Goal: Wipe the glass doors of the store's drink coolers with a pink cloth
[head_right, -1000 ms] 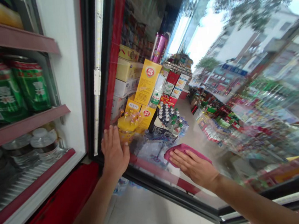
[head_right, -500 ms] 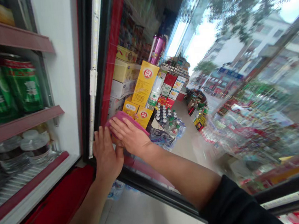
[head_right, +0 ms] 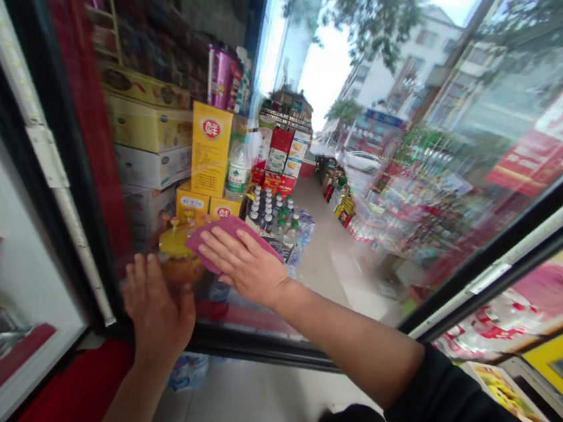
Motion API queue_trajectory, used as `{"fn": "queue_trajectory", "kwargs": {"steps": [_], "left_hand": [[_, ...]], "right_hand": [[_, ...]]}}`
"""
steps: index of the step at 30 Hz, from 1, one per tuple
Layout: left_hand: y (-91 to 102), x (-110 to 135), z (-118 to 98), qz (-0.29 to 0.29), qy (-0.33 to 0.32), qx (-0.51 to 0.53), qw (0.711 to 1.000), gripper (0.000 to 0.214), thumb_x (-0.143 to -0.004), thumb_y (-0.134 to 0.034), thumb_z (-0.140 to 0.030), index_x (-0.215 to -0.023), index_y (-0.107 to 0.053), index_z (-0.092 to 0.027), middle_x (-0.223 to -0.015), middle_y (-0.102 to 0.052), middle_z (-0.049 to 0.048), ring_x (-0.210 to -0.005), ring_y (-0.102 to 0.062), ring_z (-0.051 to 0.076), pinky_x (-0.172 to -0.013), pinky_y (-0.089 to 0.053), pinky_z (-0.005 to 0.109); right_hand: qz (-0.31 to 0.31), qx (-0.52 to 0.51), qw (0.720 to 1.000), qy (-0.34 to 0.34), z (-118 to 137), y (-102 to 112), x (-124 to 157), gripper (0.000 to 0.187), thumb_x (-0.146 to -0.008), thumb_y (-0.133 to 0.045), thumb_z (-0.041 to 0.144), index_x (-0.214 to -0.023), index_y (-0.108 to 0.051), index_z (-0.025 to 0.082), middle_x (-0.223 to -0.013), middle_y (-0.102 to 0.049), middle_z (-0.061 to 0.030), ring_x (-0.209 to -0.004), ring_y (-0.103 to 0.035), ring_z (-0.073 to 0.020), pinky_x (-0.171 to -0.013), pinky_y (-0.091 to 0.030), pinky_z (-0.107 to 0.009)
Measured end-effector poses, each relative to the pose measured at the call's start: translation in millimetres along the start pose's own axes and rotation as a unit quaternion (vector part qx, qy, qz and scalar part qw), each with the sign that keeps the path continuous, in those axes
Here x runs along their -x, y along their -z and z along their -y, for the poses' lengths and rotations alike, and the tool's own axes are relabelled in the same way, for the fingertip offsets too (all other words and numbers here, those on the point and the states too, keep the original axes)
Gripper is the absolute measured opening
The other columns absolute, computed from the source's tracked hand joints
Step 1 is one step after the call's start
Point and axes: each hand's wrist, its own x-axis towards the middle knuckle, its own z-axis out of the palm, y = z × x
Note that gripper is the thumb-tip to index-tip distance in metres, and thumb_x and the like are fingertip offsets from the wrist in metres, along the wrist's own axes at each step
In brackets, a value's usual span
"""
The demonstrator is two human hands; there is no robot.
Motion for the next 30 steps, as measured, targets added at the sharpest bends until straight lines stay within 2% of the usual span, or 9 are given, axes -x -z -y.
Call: {"fn": "queue_trajectory", "kwargs": {"steps": [3,6,11,15,19,22,24,27,30], "left_hand": [[-3.4,5.3,-20.6,0.014,-0.036,0.009,0.999,0.084,-0.105,-0.052,-0.040,-0.174,-0.019,-0.006,-0.181,-0.022,0.0315,-0.172,-0.016,0.048,-0.135,-0.023,0.072],[-9.8,14.0,-51.7,0.020,-0.093,0.022,0.995,0.086,-0.104,-0.055,-0.041,-0.175,-0.017,-0.009,-0.181,-0.024,0.0302,-0.172,-0.016,0.046,-0.136,-0.022,0.071],[-23.2,43.6,-106.3,0.053,-0.195,0.034,0.979,0.088,-0.103,-0.059,-0.038,-0.177,-0.014,-0.021,-0.182,-0.027,0.0234,-0.172,-0.020,0.043,-0.135,-0.024,0.071],[-26.8,58.8,-136.0,0.072,-0.236,0.030,0.969,0.090,-0.103,-0.061,-0.036,-0.178,-0.011,-0.025,-0.183,-0.026,0.0204,-0.173,-0.019,0.040,-0.136,-0.024,0.069],[-20.9,55.7,-156.6,0.078,-0.244,0.009,0.967,0.090,-0.103,-0.060,-0.038,-0.178,-0.011,-0.025,-0.184,-0.025,0.0191,-0.173,-0.019,0.039,-0.136,-0.025,0.068],[-14.3,53.4,-165.1,0.068,-0.235,0.004,0.970,0.088,-0.104,-0.058,-0.040,-0.177,-0.013,-0.025,-0.184,-0.025,0.0185,-0.173,-0.020,0.039,-0.136,-0.025,0.069],[-10.6,53.9,-167.1,0.061,-0.229,0.001,0.972,0.087,-0.104,-0.057,-0.042,-0.177,-0.014,-0.025,-0.184,-0.025,0.0187,-0.173,-0.020,0.040,-0.135,-0.025,0.070],[-5.3,52.2,-167.5,0.052,-0.237,-0.004,0.970,0.087,-0.104,-0.056,-0.043,-0.177,-0.014,-0.024,-0.184,-0.026,0.0196,-0.172,-0.021,0.040,-0.135,-0.026,0.069],[2.5,42.7,-170.9,0.034,-0.259,-0.007,0.965,0.089,-0.103,-0.058,-0.042,-0.177,-0.013,-0.024,-0.182,-0.029,0.0201,-0.172,-0.023,0.039,-0.135,-0.027,0.068]], "right_hand": [[0.001,0.024,0.998,-0.053,-16.1,10.1,55.7,0.077,-0.113,-0.050,0.041,-0.179,-0.016,0.022,-0.182,-0.033,-0.0042,-0.171,-0.028,-0.0264,-0.142,-0.016,-0.049],[-0.013,0.062,0.992,-0.106,-33.2,17.7,112.0,0.077,-0.113,-0.050,0.049,-0.179,-0.018,0.028,-0.179,-0.041,-0.0025,-0.168,-0.036,-0.0271,-0.140,-0.014,-0.046],[-0.100,0.155,0.965,-0.187,-63.4,23.4,202.4,0.072,-0.109,-0.055,0.060,-0.173,-0.039,0.031,-0.164,-0.062,-0.0057,-0.163,-0.042,-0.0290,-0.140,-0.002,-0.048],[-0.136,0.190,0.938,-0.254,-79.9,24.9,267.2,0.065,-0.106,-0.058,0.062,-0.162,-0.057,0.031,-0.154,-0.070,-0.0098,-0.160,-0.046,-0.0312,-0.139,-0.008,-0.051],[-0.162,0.204,0.912,-0.318,-86.8,20.3,314.3,0.061,-0.104,-0.059,0.061,-0.154,-0.065,0.026,-0.154,-0.069,-0.0147,-0.160,-0.044,-0.0344,-0.137,-0.018,-0.055],[-0.197,0.218,0.870,-0.396,-88.6,13.1,327.5,0.065,-0.104,-0.059,0.057,-0.156,-0.061,0.019,-0.162,-0.060,-0.0219,-0.163,-0.039,-0.0409,-0.132,-0.027,-0.063],[-0.220,0.220,0.842,-0.441,-90.0,9.9,322.0,0.070,-0.105,-0.056,0.055,-0.162,-0.053,0.015,-0.167,-0.052,-0.0258,-0.165,-0.034,-0.0443,-0.128,-0.031,-0.068],[-0.257,0.210,0.804,-0.493,-95.2,13.3,293.0,0.077,-0.107,-0.052,0.053,-0.170,-0.039,0.012,-0.173,-0.042,-0.0297,-0.168,-0.026,-0.0474,-0.126,-0.033,-0.074],[-0.297,0.188,0.765,-0.539,-102.8,26.4,246.9,0.084,-0.107,-0.051,0.053,-0.175,-0.026,0.009,-0.176,-0.035,-0.0324,-0.169,-0.019,-0.0500,-0.124,-0.030,-0.080]]}}
